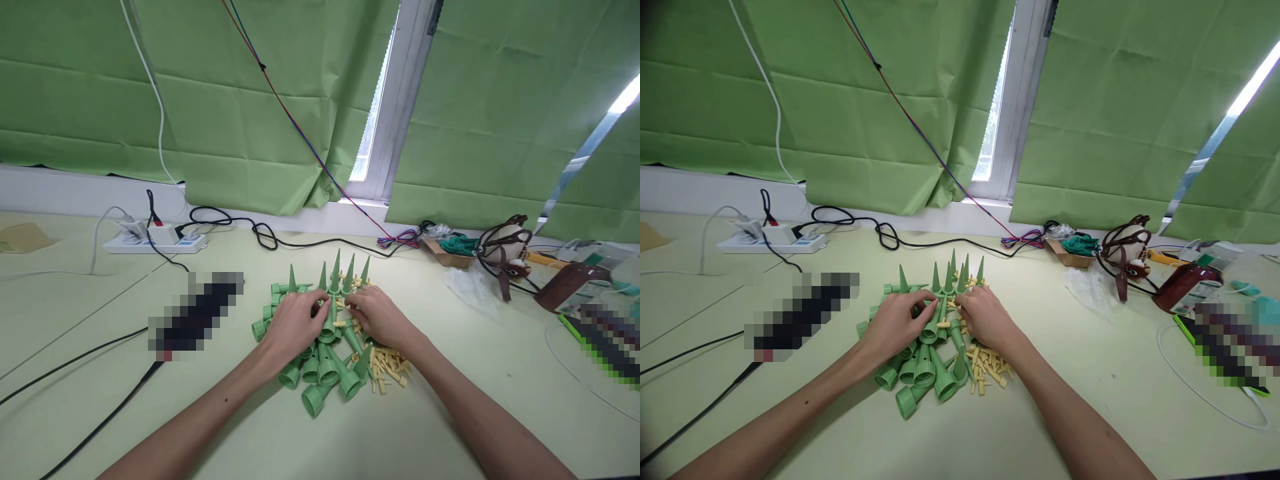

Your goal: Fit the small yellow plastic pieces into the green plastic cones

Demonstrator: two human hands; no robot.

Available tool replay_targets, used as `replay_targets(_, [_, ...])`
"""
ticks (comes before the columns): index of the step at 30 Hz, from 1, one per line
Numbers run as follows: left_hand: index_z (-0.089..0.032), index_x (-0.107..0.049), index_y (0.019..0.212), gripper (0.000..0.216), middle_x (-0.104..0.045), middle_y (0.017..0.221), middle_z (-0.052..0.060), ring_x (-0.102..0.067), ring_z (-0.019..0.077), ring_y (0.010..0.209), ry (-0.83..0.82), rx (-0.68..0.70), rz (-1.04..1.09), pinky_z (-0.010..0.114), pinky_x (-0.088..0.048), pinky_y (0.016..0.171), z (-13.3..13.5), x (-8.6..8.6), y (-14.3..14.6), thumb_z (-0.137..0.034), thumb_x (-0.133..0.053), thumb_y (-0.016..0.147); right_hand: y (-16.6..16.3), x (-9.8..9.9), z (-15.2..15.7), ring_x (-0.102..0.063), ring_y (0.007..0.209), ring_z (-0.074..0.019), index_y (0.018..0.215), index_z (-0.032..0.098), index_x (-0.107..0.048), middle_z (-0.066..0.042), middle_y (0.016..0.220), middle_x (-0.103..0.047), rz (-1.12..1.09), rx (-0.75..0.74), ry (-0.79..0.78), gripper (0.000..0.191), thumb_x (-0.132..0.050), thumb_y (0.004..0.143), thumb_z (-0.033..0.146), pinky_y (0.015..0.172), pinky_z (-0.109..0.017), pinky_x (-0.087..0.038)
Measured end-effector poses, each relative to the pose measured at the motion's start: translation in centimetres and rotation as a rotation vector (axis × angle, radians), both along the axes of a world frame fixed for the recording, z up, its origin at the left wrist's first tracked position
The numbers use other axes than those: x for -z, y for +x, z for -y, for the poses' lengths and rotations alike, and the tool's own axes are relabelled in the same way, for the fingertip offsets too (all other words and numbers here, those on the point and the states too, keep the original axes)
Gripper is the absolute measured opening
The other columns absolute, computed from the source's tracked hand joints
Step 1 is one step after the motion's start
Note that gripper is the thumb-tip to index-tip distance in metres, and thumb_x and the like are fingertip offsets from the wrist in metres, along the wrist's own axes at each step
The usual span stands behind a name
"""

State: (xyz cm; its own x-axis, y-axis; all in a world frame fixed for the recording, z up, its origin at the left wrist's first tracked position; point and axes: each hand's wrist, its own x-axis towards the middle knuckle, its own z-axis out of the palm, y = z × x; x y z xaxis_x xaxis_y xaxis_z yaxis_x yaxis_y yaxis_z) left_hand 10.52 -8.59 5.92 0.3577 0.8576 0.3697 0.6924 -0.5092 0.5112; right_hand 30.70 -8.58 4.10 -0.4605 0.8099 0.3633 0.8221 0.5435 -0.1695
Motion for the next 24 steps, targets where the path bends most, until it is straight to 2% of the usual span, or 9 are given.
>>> replay_targets(7, [-0.018,-0.072,0.091,0.034,-0.072,0.071,0.004,-0.061,0.0187,0.058,0.015,-0.029,0.029,0.027,-0.038,0.054,0.23,-0.35,0.09,-0.037,-0.045,0.095,0.08,0.04,-0.14,-0.057,0.077,-0.0199,0.092,0.017,-0.069,-0.005,0.079,-0.066,-0.054,-0.057,-0.067,0.014,-0.062,0.086,0.006,0.067,-0.028,-0.039])
replay_targets(14, [-0.018,-0.071,0.088,0.036,-0.069,0.067,0.002,-0.056,0.0153,0.053,0.066,-0.057,0.057,0.025,-0.035,0.054,0.36,-0.36,0.19,-0.04,-0.043,0.097,0.22,-0.03,0.01,-0.058,0.079,-0.0195,0.093,0.018,-0.07,-0.006,0.08,-0.066,-0.1,-0.101,-0.097,0.021,-0.061,0.084,0.001,0.069,-0.029,-0.041])
replay_targets(24, [-0.018,-0.065,0.076,0.038,-0.064,0.061,0.0,-0.052,0.0134,0.051,0.115,-0.042,0.057,0.024,-0.031,0.052,0.2,-0.12,0.05,-0.04,-0.043,0.098,0.11,-0.53,0.16,-0.057,0.084,-0.0196,0.091,0.016,-0.072,-0.007,0.083,-0.067,-0.081,-0.061,-0.194,0.016,-0.06,0.086,0.005,0.072,-0.028,-0.042])
